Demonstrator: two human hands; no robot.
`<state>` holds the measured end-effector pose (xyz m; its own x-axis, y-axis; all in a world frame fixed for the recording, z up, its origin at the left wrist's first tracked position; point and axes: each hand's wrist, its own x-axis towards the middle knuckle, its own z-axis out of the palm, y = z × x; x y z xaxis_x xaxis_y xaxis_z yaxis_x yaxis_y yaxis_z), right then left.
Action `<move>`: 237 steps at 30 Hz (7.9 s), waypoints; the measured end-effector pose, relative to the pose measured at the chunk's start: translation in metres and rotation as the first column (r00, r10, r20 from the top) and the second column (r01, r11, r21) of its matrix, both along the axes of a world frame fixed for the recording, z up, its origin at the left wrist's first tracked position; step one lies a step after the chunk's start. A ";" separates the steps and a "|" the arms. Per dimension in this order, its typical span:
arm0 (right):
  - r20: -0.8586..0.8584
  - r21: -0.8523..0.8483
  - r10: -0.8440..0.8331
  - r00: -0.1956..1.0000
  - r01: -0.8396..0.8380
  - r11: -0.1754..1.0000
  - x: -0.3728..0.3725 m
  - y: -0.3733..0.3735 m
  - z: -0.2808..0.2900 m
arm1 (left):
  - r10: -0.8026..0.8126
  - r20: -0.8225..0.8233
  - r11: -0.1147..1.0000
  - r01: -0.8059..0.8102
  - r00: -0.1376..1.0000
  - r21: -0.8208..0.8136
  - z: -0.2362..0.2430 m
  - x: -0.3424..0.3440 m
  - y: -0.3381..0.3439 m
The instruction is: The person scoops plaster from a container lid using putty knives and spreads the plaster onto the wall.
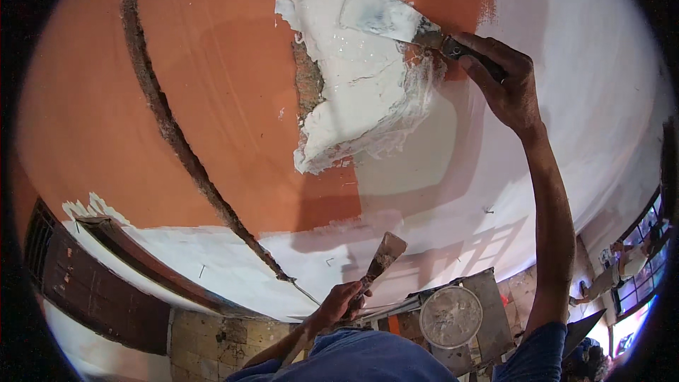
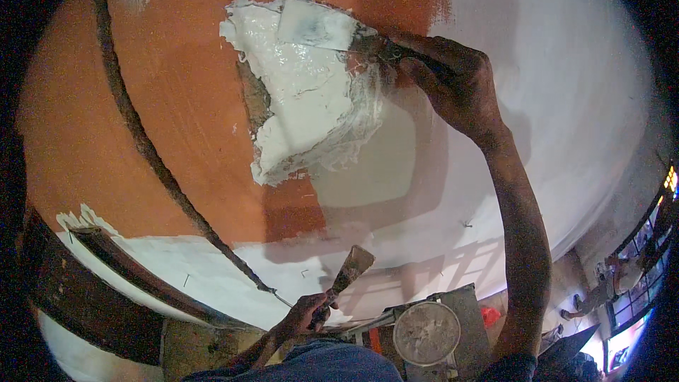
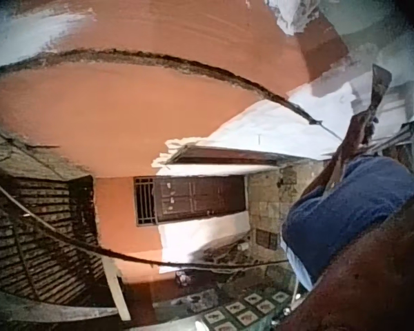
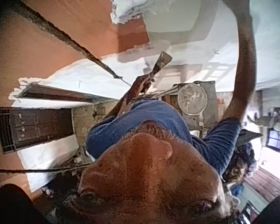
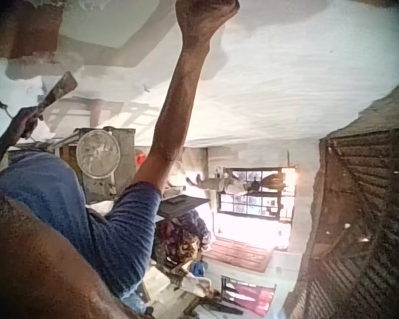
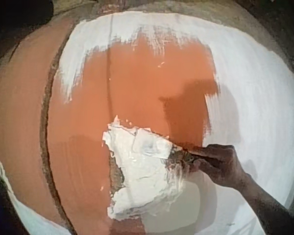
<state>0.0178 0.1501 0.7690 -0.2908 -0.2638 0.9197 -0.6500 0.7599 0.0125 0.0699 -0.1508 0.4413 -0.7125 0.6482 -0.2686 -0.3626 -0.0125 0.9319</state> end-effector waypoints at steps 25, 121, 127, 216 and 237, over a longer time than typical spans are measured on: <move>-0.338 0.046 -0.346 0.875 0.382 0.923 0.041 -0.085 0.025 | -0.002 -0.026 0.996 0.000 1.000 -0.094 0.001 -0.002 0.004; 0.913 0.321 -0.405 0.044 0.533 0.783 0.269 0.041 -0.340 | -0.701 -0.203 0.605 0.421 0.683 -0.676 -0.047 0.023 0.090; 0.985 -0.111 0.173 0.022 0.844 0.525 0.292 0.015 -0.358 | -0.681 -0.279 0.662 0.406 0.677 -0.630 -0.037 0.024 0.085; 0.527 0.327 -0.047 0.849 -0.151 0.933 0.017 -0.039 0.030 | -0.042 -0.220 0.998 0.032 0.975 -0.049 0.168 -0.028 -0.076; -0.053 0.805 -0.428 0.902 0.292 0.516 0.049 -0.064 0.097 | -0.051 -0.215 0.995 0.067 0.975 0.069 0.174 -0.044 -0.065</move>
<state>0.0670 0.0861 0.8664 -0.6309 -0.6945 0.3460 -0.3687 0.6607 0.6539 0.0259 -0.2160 0.6155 -0.7079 0.7034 -0.0641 -0.1583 -0.0696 0.9849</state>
